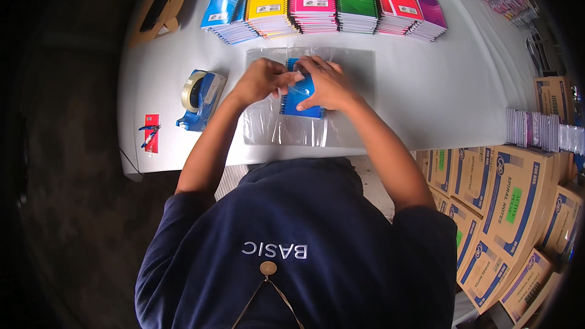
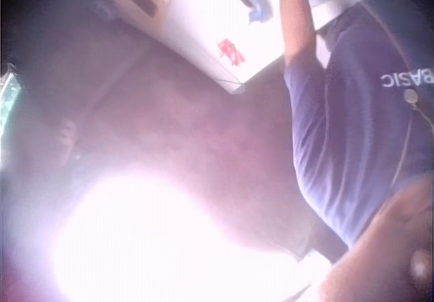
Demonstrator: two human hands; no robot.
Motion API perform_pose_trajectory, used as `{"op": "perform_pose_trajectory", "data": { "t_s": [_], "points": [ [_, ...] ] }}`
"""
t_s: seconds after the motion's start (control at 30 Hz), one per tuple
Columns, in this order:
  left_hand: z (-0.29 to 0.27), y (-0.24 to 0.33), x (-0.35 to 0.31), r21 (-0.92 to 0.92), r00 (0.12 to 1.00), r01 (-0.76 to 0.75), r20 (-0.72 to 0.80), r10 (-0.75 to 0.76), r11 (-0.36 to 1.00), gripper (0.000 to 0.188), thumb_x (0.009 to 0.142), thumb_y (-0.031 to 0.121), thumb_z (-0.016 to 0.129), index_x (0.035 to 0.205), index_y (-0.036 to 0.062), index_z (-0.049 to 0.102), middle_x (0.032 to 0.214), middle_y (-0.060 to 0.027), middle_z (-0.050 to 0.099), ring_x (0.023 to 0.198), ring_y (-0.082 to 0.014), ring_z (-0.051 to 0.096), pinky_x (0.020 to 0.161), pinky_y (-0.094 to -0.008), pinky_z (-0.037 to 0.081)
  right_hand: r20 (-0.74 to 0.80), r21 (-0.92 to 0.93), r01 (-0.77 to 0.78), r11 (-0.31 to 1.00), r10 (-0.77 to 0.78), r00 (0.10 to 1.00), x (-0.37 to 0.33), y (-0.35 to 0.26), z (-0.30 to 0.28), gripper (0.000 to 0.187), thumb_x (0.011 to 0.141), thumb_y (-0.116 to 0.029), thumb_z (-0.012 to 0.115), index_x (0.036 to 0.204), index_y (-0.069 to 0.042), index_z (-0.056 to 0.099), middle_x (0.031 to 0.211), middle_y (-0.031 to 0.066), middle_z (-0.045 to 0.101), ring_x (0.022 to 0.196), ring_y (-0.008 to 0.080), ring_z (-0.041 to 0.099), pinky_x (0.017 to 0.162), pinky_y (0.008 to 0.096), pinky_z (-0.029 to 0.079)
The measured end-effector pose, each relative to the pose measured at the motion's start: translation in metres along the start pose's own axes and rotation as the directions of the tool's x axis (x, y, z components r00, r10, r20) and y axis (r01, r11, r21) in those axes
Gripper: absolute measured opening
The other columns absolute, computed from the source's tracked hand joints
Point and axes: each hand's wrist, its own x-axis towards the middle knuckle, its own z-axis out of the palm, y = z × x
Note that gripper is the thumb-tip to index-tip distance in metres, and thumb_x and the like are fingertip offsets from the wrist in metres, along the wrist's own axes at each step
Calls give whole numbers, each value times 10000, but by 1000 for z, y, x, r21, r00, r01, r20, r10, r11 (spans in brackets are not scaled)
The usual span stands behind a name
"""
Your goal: The person stacks notebooks into small piles by color, places a stack into a plastic bag, and then folds and tapes the bag shut.
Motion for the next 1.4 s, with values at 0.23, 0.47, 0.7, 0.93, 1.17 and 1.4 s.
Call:
{"op": "perform_pose_trajectory", "data": {
  "t_s": [0.23, 0.47, 0.7, 0.93, 1.17, 1.4],
  "points": [
    [-37, -14, 47, 934, 930, -88, 202, -308, 346, 708, 615, 658, 716, 953, 37, 682, 911, -126, 688, 908, -264, 659, 789, -385, 508, -70, 5, -19, 1000, 19, 997, -4, 7, 10, 1153, 496, -413, 856, 1414, -115, 225, 1448, 176, 301, 1361, 305, 256, 1099, 437, 210],
    [58, -74, 20, 314, 976, -6, -205, 74, 950, 804, 911, 559, 424, 1429, -22, 224, 1455, -241, 269, 1361, -350, 250, 1111, -355, 184, -167, 413, -336, 846, 433, 886, -24, 37, 68, 1072, 803, -709, 443, 1445, 31, 7, 1481, 324, 5, 1386, 427, -91, 1099, 525, -48],
    [93, -34, -1, -177, 725, -474, -634, 269, 863, 640, 963, 331, 454, 1412, -59, 216, 1400, -224, 350, 1317, -280, 323, 1089, -363, 223, -634, 704, 460, 541, 189, 750, -21, -10, 37, 760, 824, -218, 686, 1402, -20, 235, 1284, 142, 410, 1156, 193, 431, 990, 322, 349],
    [92, -35, -6, 402, 497, -302, -707, 503, 864, 461, 932, 186, 513, 1336, -16, 420, 1372, -196, 413, 1265, -343, 407, 1055, -415, 259, -727, 621, 376, 688, 326, 605, -3, -12, 39, 440, 890, -133, 560, 1294, -21, 428, 1093, 146, 543, 1006, 200, 525, 886, 320, 414],
    [92, -17, -12, 703, 561, -106, -541, 626, 703, 425, 904, 327, 540, 1276, 120, 545, 1391, -83, 446, 1336, -313, 265, 1043, -461, 182, -719, 542, 185, 820, 339, 607, 3, -2, 30, 548, 910, -259, 536, 1369, -18, 360, 1159, 211, 513, 1025, 331, 509, 899, 400, 394],
    [77, 1, -14, 608, 667, -261, -447, 595, 750, 885, 873, 688, 244, 1445, 14, 201, 1416, -94, 410, 1400, -324, 166, 1073, -535, -48, -784, -87, -15, 996, -59, 618, -27, -23, 49, 580, 894, -268, 500, 1380, 7, 346, 1303, 187, 386, 1205, 366, 341, 1004, 488, 264]
  ]
}}
